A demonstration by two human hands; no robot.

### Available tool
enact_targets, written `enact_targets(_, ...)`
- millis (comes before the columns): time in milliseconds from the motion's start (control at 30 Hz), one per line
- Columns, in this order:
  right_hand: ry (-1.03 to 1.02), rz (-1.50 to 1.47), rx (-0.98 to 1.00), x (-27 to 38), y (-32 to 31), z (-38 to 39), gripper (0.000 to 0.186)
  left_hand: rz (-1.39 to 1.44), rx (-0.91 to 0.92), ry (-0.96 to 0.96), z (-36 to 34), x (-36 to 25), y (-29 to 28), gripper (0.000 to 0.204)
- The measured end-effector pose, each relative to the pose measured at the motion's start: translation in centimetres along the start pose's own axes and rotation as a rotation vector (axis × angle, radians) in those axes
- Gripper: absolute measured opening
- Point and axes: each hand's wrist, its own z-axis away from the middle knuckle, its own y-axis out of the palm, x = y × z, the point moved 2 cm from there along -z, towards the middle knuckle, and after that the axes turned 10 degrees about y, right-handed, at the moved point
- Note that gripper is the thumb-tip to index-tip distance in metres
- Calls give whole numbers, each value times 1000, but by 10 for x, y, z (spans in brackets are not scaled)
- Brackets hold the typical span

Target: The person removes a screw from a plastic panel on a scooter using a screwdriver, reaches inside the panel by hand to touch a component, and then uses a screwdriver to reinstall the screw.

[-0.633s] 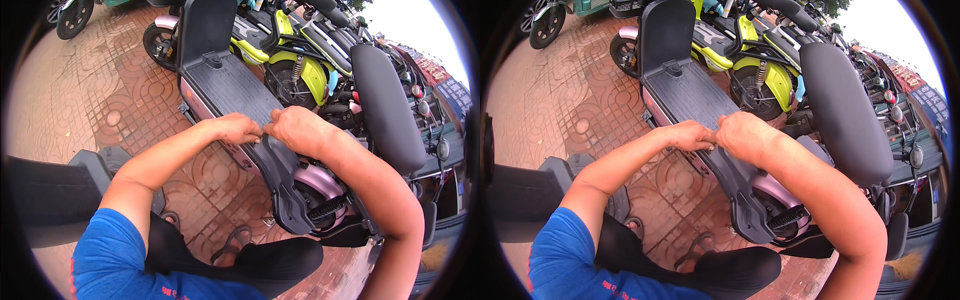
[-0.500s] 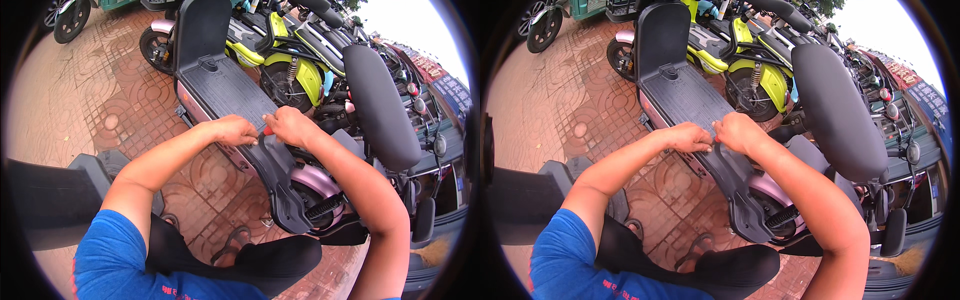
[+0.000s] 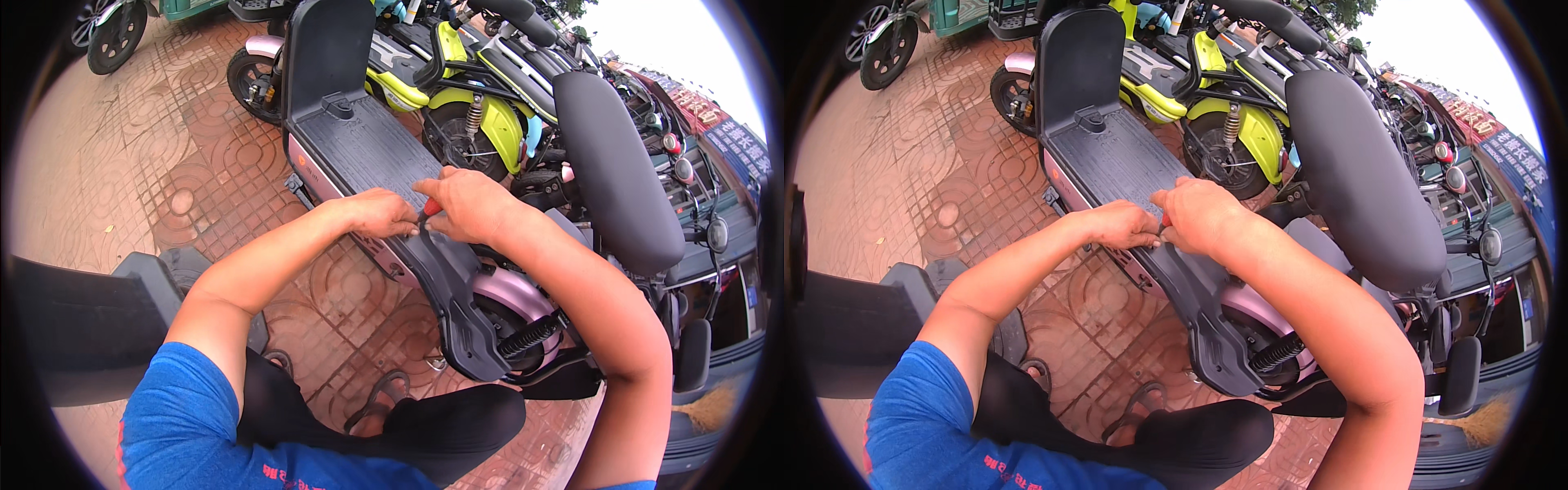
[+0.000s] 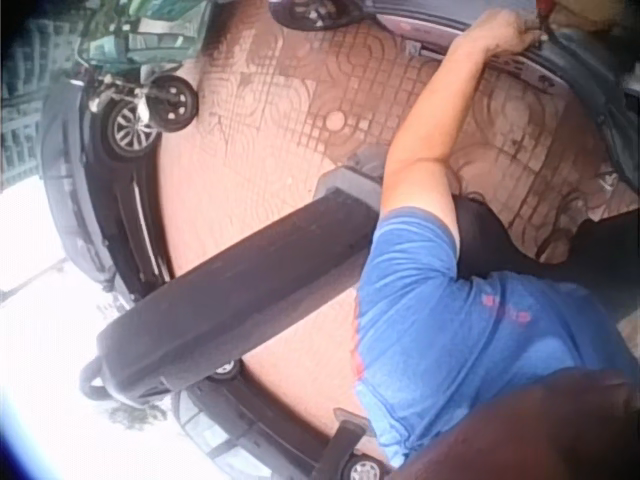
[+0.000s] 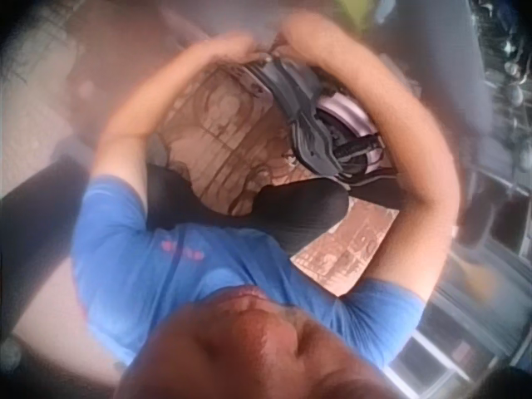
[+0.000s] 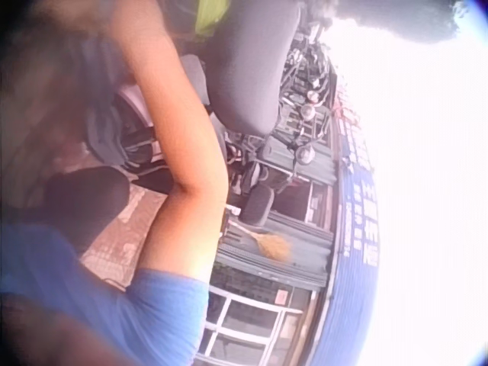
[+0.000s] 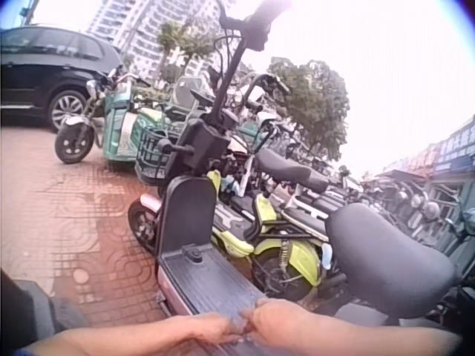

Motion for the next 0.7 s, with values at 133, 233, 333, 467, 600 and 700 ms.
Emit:
enact_targets(133,137,-62,121,11,6,-12,40,38,-4,-21,10,6,5,34)
enact_targets(233,296,-100,186,-9,12,-7,29,30,-20,16,0,4,4,33)
enact_targets(333,187,-119,77,11,-8,18,35,31,34,-2,2,0,2,33)
enact_targets(467,60,172,331,13,-19,7,34,10,27,4,1,4,3,32)
enact_targets(600,623,-509,511,-2,-15,7,32,48,27,13,0,6,5,31)
enact_targets(700,205,-36,69,1,6,17,28,15,22,6,-1,3,5,31)
